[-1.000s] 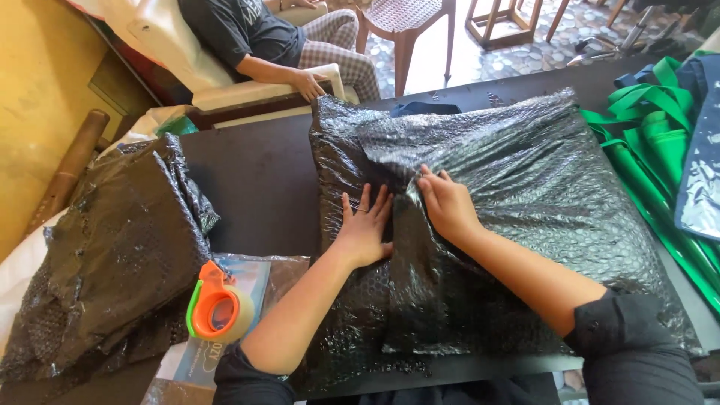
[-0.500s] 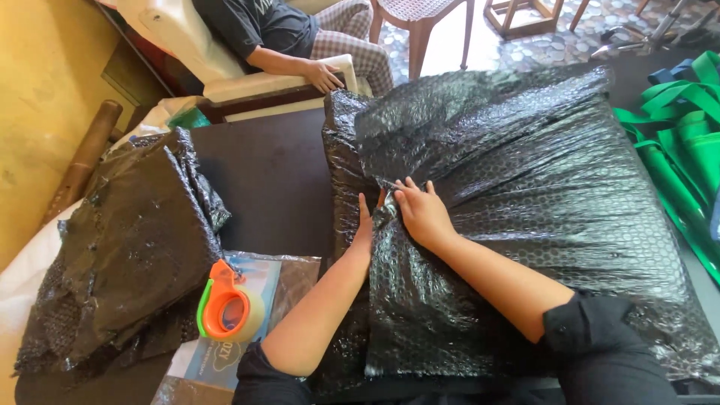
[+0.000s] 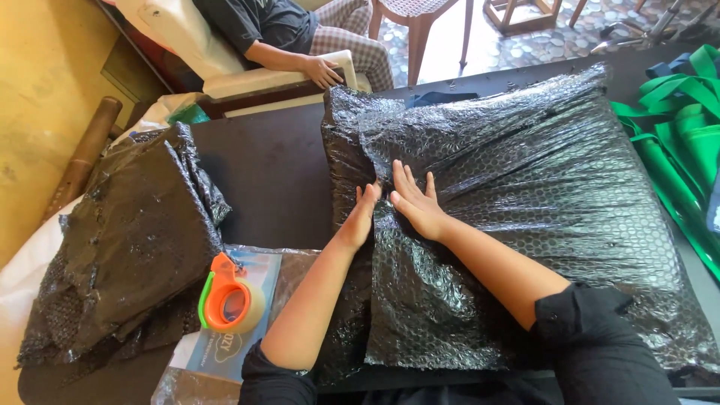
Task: Wrapping a large blue item in black bubble wrap and sealing it with tape.
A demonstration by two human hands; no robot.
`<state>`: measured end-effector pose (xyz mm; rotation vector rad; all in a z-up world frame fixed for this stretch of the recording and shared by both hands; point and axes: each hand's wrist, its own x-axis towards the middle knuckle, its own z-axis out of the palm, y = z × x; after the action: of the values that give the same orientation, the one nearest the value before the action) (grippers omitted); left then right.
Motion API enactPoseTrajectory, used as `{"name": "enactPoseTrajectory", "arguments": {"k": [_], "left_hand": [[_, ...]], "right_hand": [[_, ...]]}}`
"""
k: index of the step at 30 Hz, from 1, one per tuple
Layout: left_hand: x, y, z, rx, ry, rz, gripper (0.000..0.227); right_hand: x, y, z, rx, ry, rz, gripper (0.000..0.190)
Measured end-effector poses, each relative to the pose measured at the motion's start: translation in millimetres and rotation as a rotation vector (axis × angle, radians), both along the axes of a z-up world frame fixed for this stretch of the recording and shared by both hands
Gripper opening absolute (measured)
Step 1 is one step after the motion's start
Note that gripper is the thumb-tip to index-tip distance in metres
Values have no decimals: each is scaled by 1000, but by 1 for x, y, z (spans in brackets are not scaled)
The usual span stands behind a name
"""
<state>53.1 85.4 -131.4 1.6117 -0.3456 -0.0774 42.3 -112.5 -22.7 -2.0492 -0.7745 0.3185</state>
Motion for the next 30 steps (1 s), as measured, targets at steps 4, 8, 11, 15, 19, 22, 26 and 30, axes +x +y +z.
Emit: {"name": "enactPoseTrajectory", "arguments": {"k": [4, 8, 11, 15, 19, 22, 26, 30], "left_hand": [[-20, -12, 50, 395, -68, 124, 108], [-44, -21, 98, 372, -67, 201, 109], [-45, -20, 105, 479, -130, 223, 104], [-35, -12, 87, 801, -380, 238, 103], [-73, -24, 148, 1167, -134, 100, 103], [-89, -30, 142, 1405, -121, -50, 107], [-99, -22, 114, 1384, -119, -34, 105], [-108, -25, 127, 1309, -84, -33, 104]], "right_hand": [[0, -2, 5, 41, 5, 22, 76], [3, 0, 5, 134, 73, -42, 76], [18, 4, -22, 46, -3, -87, 71], [28, 12, -41, -318, -235, -154, 69], [26, 16, -35, -442, -274, -152, 69], [34, 18, -35, -501, -242, -152, 68], [61, 18, -21, -573, -154, -184, 61], [110, 11, 1, -537, -643, -420, 48]]}}
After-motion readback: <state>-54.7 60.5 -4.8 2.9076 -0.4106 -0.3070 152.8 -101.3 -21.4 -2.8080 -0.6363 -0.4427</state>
